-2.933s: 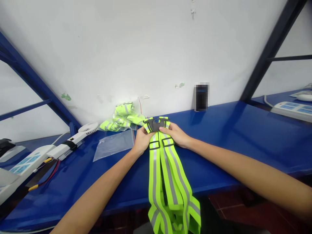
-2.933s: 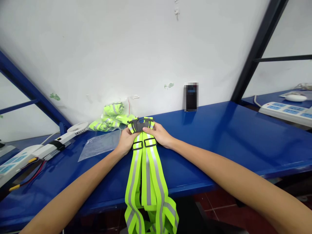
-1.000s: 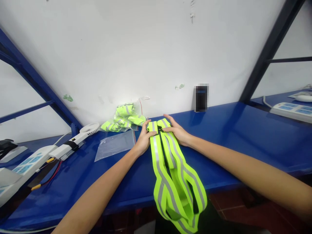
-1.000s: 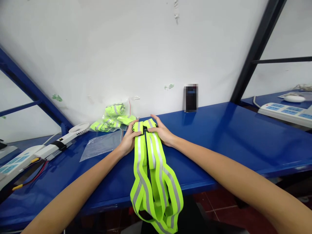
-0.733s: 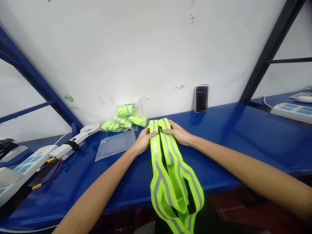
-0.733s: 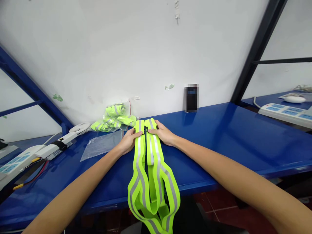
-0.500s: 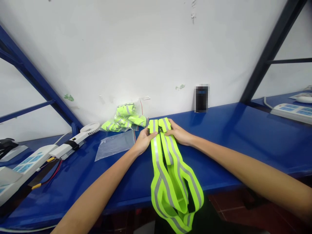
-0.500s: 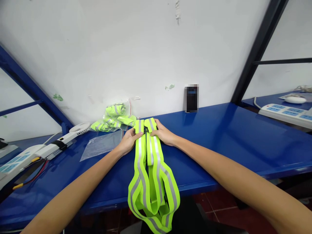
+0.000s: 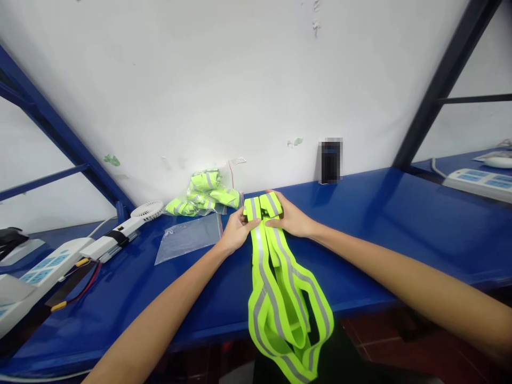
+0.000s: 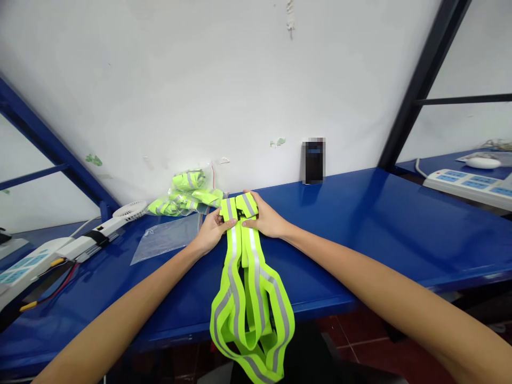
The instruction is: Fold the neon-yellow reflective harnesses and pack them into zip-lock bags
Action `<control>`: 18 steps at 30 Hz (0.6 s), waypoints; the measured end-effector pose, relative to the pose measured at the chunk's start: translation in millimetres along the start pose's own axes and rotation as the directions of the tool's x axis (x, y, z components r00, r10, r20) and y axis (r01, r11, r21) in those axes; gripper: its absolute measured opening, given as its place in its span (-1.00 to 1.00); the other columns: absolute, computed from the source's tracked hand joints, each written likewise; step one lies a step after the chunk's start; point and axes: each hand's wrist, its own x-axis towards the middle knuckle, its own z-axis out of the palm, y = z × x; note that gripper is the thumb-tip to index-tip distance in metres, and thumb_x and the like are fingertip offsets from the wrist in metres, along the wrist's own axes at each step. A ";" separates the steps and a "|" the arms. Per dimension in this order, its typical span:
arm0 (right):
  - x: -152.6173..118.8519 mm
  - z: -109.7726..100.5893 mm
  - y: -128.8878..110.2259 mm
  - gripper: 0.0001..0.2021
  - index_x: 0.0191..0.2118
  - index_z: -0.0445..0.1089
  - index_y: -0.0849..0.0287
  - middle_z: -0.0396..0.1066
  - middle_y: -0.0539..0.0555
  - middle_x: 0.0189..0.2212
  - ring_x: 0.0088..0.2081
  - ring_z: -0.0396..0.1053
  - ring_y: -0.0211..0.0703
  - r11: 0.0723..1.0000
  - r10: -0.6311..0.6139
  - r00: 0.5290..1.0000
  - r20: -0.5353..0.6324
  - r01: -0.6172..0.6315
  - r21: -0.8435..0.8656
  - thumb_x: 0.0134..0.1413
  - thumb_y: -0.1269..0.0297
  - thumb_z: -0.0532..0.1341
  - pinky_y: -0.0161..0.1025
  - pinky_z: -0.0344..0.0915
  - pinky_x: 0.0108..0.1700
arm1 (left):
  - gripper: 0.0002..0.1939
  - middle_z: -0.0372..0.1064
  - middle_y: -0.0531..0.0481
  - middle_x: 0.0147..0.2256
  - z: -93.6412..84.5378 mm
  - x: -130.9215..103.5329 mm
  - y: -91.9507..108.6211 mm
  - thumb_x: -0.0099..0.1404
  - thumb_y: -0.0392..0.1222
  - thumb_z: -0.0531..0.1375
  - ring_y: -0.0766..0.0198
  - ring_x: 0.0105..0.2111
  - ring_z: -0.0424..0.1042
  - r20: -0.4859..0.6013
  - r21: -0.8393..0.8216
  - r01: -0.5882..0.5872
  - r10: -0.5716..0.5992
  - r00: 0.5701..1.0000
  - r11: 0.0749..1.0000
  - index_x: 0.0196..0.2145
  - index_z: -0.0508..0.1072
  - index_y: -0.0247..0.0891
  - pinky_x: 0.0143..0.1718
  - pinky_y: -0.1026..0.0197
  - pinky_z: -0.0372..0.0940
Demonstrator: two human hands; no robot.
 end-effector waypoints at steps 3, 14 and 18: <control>-0.5 0.4 -0.5 -0.09 0.33 -0.10 0.13 0.27 0.21 0.11 0.09 0.32 0.10 0.999 -0.017 1.000 -0.015 0.016 -0.049 -0.08 0.26 0.40 0.05 0.30 0.12 | -0.40 0.55 -0.16 -0.16 1.7 -0.2 1.4 -0.05 -0.09 0.45 0.01 -0.21 0.53 -0.009 0.003 0.008 -0.008 1.000 1.000 -0.06 0.43 -0.34 -0.18 0.06 0.40; 0.7 -13.7 -8.7 -0.28 0.30 -0.06 0.10 0.33 0.14 0.05 0.04 0.36 0.01 0.990 0.092 0.979 0.180 -0.109 0.085 0.04 0.46 0.21 0.07 0.31 0.11 | -0.51 0.44 0.05 -0.43 1.8 1.1 -1.1 -0.03 -0.07 0.44 0.37 -0.54 0.33 -0.009 -0.008 -0.012 0.012 1.000 1.000 -0.19 0.41 -0.32 -0.51 0.31 0.22; 1.5 -12.4 -4.5 -0.21 0.32 -0.09 0.05 0.33 0.15 0.04 -0.06 0.41 0.02 0.990 0.088 0.981 0.175 -0.105 0.090 0.01 0.41 0.27 0.06 0.41 -0.01 | -0.56 0.33 0.12 -0.53 2.8 0.2 2.9 -0.04 -0.07 0.44 0.44 -0.62 0.19 -0.027 0.055 -0.004 0.005 1.000 0.998 -0.30 0.39 -0.32 -0.61 0.34 0.09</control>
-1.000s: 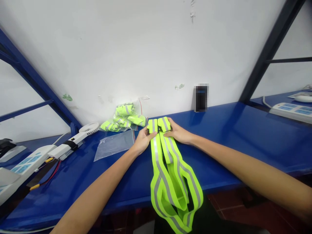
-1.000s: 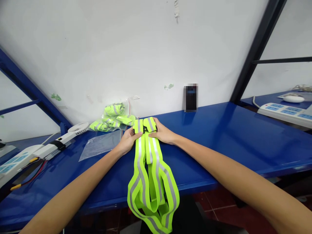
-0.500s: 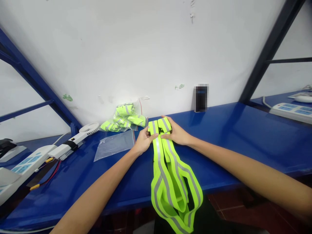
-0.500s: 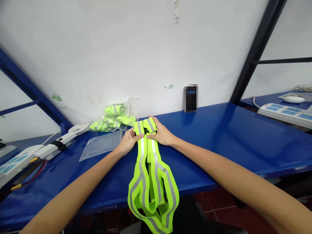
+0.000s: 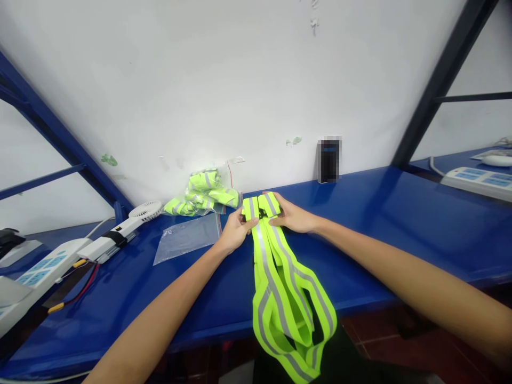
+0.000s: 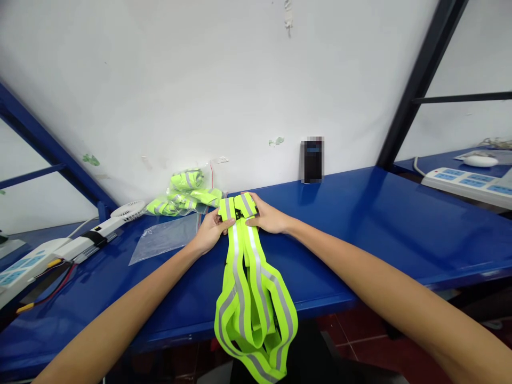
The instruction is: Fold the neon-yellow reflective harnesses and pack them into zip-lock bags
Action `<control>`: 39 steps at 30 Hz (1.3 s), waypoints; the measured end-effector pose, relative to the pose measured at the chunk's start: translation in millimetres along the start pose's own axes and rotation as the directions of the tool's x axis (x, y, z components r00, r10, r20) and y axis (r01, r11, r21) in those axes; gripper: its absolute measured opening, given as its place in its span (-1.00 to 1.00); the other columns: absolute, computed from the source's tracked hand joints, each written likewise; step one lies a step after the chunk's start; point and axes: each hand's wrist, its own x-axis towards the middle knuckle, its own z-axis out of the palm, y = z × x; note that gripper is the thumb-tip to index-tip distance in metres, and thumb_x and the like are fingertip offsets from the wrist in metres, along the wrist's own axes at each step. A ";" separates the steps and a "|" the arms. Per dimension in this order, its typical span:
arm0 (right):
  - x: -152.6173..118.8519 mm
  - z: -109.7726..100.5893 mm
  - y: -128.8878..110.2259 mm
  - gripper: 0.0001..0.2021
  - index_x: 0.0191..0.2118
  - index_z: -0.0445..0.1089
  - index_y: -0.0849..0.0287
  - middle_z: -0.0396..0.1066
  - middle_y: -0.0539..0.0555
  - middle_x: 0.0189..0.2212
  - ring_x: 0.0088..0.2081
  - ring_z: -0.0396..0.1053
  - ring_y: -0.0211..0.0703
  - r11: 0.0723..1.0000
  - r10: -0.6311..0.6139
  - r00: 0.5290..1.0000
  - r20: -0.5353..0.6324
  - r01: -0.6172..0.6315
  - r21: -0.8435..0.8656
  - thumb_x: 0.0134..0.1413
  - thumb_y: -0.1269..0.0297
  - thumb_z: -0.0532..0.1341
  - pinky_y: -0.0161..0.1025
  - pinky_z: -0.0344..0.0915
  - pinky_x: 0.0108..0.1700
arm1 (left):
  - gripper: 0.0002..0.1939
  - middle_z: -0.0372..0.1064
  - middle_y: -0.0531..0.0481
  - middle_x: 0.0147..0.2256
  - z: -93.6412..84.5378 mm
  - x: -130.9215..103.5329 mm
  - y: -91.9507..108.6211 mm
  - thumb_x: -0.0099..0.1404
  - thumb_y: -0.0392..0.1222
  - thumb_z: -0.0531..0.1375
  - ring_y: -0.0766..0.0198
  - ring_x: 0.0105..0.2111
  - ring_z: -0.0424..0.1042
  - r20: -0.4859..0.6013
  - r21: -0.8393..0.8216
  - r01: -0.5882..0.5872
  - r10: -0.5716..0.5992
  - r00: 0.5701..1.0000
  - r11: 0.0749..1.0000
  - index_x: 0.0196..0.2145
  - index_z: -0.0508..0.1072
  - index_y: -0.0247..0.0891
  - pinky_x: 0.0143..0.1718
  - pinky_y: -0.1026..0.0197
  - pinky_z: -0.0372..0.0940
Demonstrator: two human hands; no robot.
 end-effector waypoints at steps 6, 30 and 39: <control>0.1 1.8 0.1 -0.21 0.30 -0.10 0.08 0.32 0.16 0.01 -0.08 0.42 0.02 0.998 -0.012 0.999 -0.033 0.010 -0.056 0.01 0.37 0.30 0.05 0.43 -0.05 | -0.53 0.33 0.09 -0.48 1.9 -1.5 4.8 -0.07 -0.09 0.45 0.41 -0.57 0.22 0.013 0.015 0.004 -0.004 1.000 1.000 -0.26 0.38 -0.33 -0.55 0.31 0.17; -2.1 6.5 -7.2 -0.23 0.29 -0.02 0.06 0.37 0.10 -0.07 -0.18 0.41 -0.08 0.999 0.040 0.994 -0.103 -0.041 -0.005 -0.01 0.28 0.33 -0.11 0.44 -0.17 | -0.46 0.43 0.02 -0.42 2.6 -2.6 1.3 0.06 -0.02 0.40 0.26 -0.47 0.41 0.039 0.017 -0.055 0.055 0.998 0.998 -0.07 0.37 -0.29 -0.42 0.24 0.31; 0.8 10.9 -5.8 -0.46 0.16 0.17 -0.04 0.39 -0.05 -0.34 -0.47 0.34 -0.27 0.962 0.105 0.991 -0.084 -0.080 0.262 0.04 0.37 0.25 -0.30 0.37 -0.41 | -0.39 0.49 -0.09 -0.21 3.5 -1.4 -3.0 0.07 -0.04 0.39 0.14 -0.26 0.50 -0.013 -0.072 -0.063 0.062 0.998 0.995 0.03 0.31 -0.23 -0.28 0.18 0.38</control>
